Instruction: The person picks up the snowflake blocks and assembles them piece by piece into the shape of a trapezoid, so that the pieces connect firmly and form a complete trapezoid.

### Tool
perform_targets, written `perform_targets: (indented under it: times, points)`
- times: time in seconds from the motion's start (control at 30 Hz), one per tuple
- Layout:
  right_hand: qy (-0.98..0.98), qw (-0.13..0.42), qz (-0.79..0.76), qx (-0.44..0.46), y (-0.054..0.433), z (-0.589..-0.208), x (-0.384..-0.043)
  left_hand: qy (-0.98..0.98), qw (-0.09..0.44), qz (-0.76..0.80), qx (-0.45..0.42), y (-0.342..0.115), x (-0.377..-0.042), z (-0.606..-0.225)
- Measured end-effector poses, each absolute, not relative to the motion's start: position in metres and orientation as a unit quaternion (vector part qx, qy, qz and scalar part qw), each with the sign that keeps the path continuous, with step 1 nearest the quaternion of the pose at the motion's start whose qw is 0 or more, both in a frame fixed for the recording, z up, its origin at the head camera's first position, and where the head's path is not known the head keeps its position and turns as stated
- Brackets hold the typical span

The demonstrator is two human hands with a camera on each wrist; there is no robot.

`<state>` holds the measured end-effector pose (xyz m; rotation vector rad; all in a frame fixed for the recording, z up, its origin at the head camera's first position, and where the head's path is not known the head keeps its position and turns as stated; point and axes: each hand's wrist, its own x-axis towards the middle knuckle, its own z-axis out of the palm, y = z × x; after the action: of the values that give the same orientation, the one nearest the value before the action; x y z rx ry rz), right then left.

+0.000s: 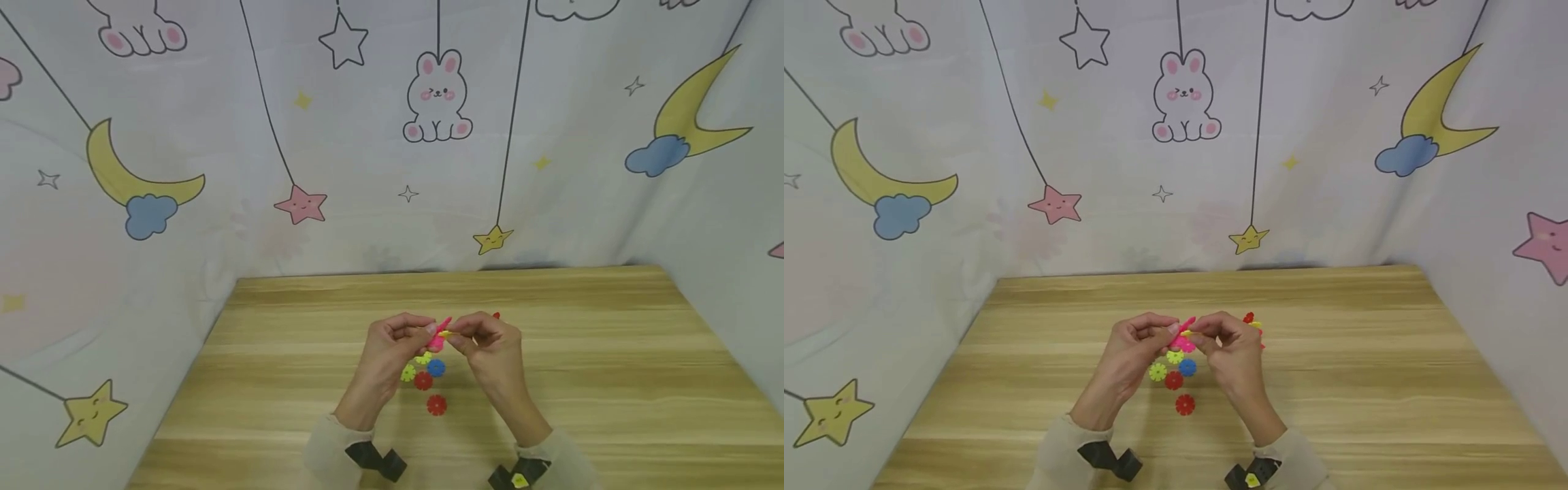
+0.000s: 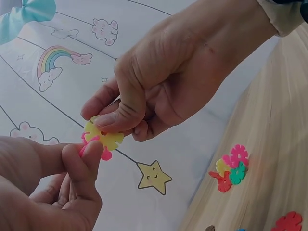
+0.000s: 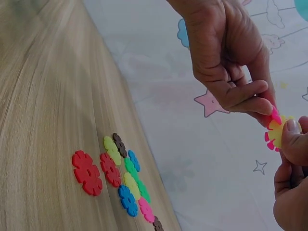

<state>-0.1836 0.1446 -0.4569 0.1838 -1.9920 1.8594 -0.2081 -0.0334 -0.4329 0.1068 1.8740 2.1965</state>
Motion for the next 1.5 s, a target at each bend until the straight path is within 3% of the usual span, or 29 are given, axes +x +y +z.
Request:
perform_targets:
  times: [0.3,0.73,1.13,1.5]
  points:
    - [-0.755,0.183,0.618,0.121,0.155,-0.46,-0.189,0.664,0.124,0.736,0.045,-0.037,-0.213,-0.434]
    - [-0.792,0.145,0.593,-0.015,0.209,-0.45,-0.202,0.693,0.075,0.716,0.023,-0.058,-0.229,-0.446]
    - [-0.829,0.139,0.54,-0.047,0.236,-0.483,-0.215,0.713,0.078,0.697,0.001,-0.072,-0.243,-0.47]
    - [-0.847,0.144,0.512,-0.027,0.242,-0.505,-0.179,0.779,0.014,0.625,-0.04,-0.084,-0.252,-0.494]
